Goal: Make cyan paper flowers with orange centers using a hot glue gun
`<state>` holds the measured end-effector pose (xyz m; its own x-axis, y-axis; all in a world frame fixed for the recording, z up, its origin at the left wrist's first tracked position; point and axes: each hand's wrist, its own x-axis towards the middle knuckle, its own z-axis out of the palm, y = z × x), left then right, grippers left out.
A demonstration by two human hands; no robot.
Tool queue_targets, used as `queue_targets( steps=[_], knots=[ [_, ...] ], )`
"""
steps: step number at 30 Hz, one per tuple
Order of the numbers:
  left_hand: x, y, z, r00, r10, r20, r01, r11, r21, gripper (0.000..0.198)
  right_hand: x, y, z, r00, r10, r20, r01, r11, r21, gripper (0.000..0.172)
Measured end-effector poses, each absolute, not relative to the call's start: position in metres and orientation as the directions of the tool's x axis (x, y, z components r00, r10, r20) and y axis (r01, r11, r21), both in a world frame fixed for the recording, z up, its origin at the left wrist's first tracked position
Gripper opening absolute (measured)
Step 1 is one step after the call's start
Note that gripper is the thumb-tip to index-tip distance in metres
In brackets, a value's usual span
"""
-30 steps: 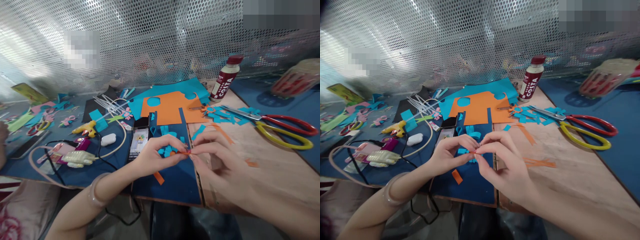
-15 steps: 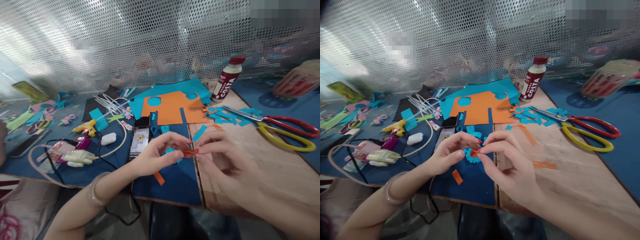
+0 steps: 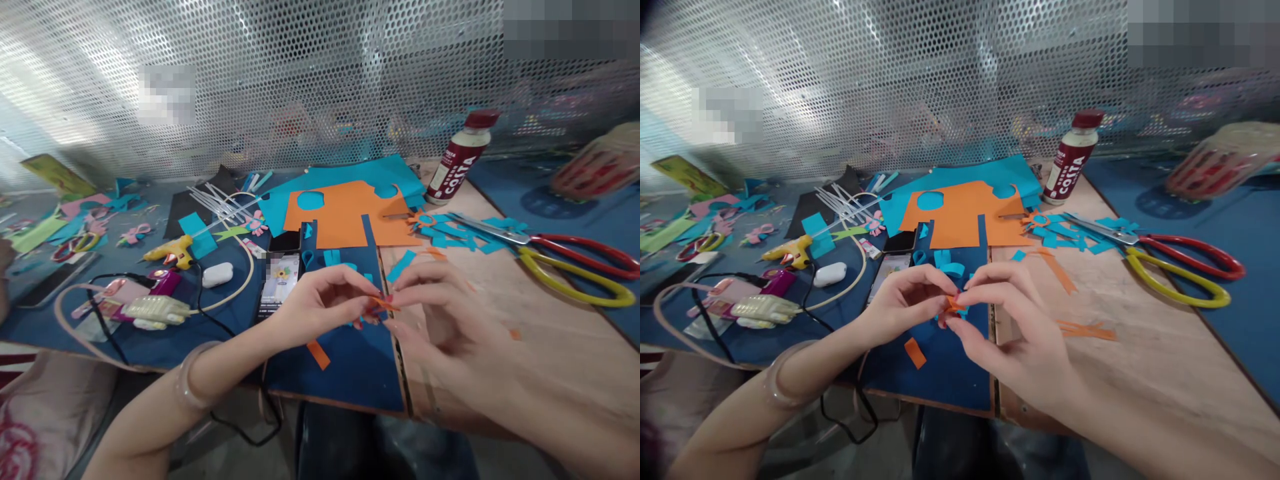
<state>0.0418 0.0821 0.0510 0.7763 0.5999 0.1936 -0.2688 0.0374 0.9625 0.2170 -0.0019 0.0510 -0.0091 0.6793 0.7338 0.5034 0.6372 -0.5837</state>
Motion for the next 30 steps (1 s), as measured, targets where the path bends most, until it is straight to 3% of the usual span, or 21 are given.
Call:
queue_targets(
  steps=[4,13,22,27,30],
  knots=[
    [0.0414,0.0826,0.0492,0.783,0.597,0.176,-0.246,0.038,0.969,0.024,0.2160,-0.0031,0.0542,-0.019,0.647,0.762,0.538,0.649,-0.538,0.019],
    [0.0421,0.0813,0.0492,0.781,0.592,0.199,-0.265,0.025,0.964,0.016,0.2156,-0.0020,0.0507,-0.038,0.672,0.740,0.528,0.642,-0.556,0.022],
    [0.0421,0.0812,0.0480,0.800,0.581,0.150,-0.254,0.101,0.962,0.017,0.2183,-0.0018,0.0505,-0.073,0.642,0.763,0.612,0.633,-0.474,0.016],
    [0.0417,0.0823,0.0494,0.803,0.582,0.131,-0.273,0.164,0.948,0.020,0.2196,-0.0013,0.0513,-0.097,0.658,0.746,0.612,0.631,-0.477,0.033],
    [0.0418,0.0816,0.0497,0.801,0.590,0.100,-0.237,0.159,0.958,0.018,0.2195,-0.0027,0.0537,-0.119,0.670,0.732,0.635,0.619,-0.463,0.030]
  ],
)
